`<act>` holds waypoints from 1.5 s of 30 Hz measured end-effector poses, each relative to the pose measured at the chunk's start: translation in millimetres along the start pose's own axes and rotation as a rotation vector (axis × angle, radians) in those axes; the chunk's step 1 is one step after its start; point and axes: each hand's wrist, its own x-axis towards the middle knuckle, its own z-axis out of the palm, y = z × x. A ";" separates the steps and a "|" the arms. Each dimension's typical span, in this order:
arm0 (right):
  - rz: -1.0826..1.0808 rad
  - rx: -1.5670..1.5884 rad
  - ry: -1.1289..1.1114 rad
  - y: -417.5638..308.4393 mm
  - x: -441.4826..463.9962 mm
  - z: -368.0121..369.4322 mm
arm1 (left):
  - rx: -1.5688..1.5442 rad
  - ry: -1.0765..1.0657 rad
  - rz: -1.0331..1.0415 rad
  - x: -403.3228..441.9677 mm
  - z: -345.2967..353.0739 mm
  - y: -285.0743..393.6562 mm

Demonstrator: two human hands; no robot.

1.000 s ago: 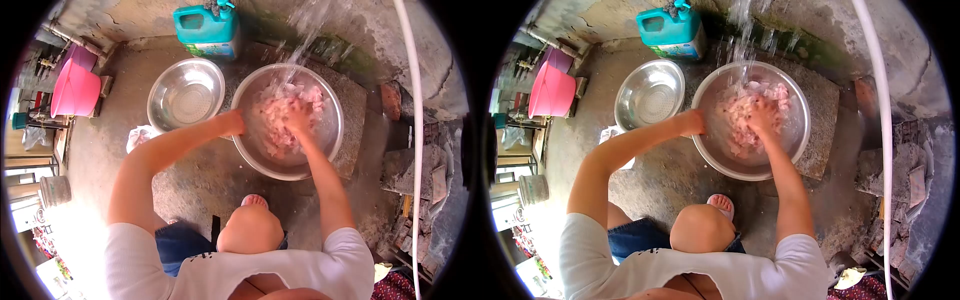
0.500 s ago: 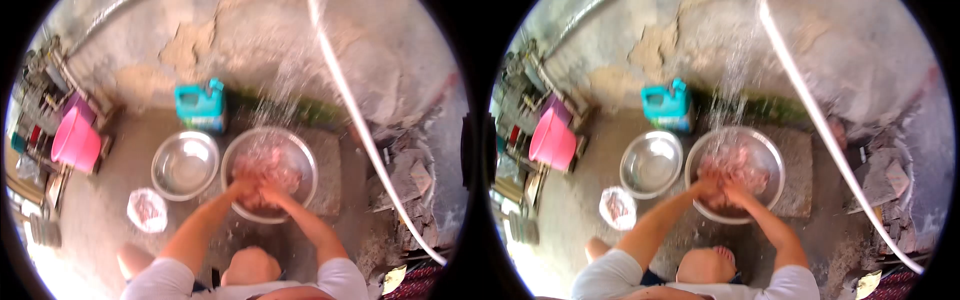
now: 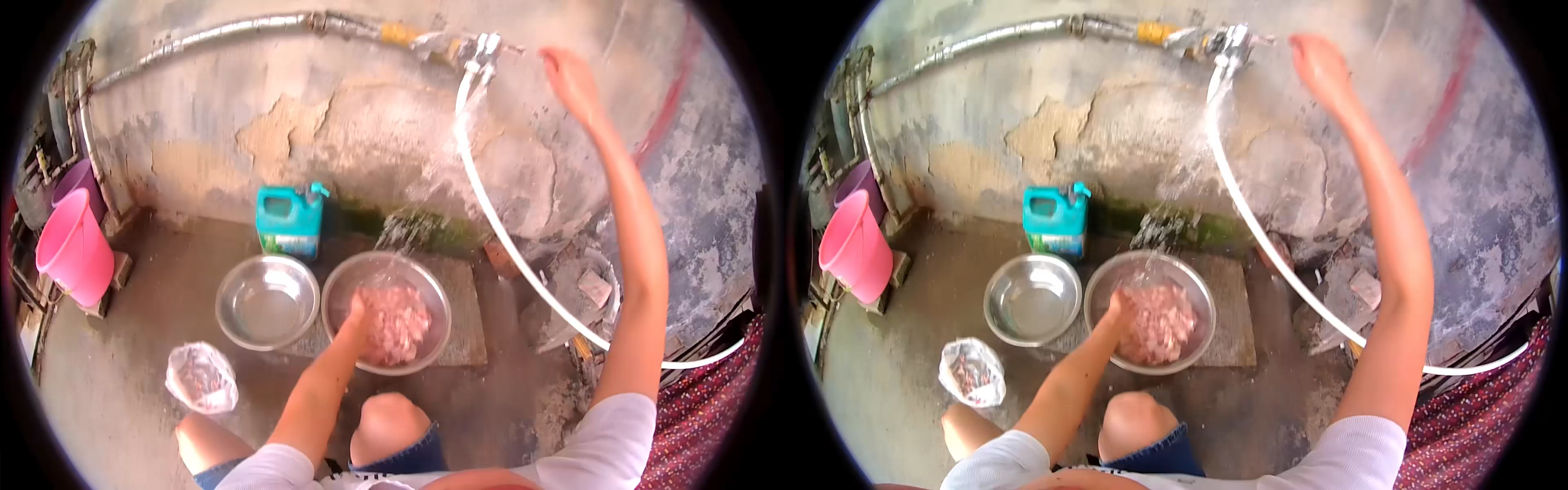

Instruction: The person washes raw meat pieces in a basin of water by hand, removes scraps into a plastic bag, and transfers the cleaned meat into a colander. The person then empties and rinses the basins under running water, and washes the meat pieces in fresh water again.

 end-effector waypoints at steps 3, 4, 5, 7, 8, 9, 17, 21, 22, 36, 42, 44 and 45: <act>0.197 0.155 -0.170 -13.7 2.3 -9.9 | 0.121 -0.165 -0.096 -2.5 -4.4 25.1; 0.273 0.278 -0.244 -35.4 -2.8 -14.6 | 0.260 0.031 -0.009 29.7 -24.8 7.1; 0.354 0.393 -0.322 -59.9 -21.3 -5.7 | 0.407 0.098 -0.013 10.7 -21.9 8.2; 0.278 0.753 -0.520 -132.3 -111.3 13.6 | 0.392 0.051 -0.118 -42.7 -29.8 24.6; 0.375 0.878 -0.760 -172.5 -161.2 27.0 | 0.354 0.054 -0.151 -12.8 -56.4 11.6; 0.325 0.855 -0.950 -201.7 -208.1 42.5 | 0.321 0.047 -0.165 5.8 -75.2 2.8; 0.999 1.591 -1.262 -365.6 -575.3 256.2 | 0.531 0.282 0.068 25.8 -69.4 -7.2; 1.532 1.797 -0.922 -413.4 -476.3 219.1 | 0.666 0.244 -0.029 60.1 -64.4 -53.1; 1.460 1.763 -0.923 -407.5 -468.1 220.5 | 0.662 0.232 -0.037 63.6 -62.8 -56.0; 0.289 1.186 -1.139 -355.9 -424.2 211.9 | 0.478 0.008 -0.212 48.4 -50.5 -12.6; 0.329 0.972 -0.932 -201.6 -220.8 51.0 | -0.008 -0.106 -0.098 14.7 -3.8 7.1; 0.108 0.732 -0.511 -152.8 -148.4 16.7 | -0.038 -0.070 -0.031 8.6 26.7 17.9; 0.146 0.430 -0.486 -138.5 -101.5 -9.5 | -0.046 -0.013 -0.026 9.5 40.8 21.0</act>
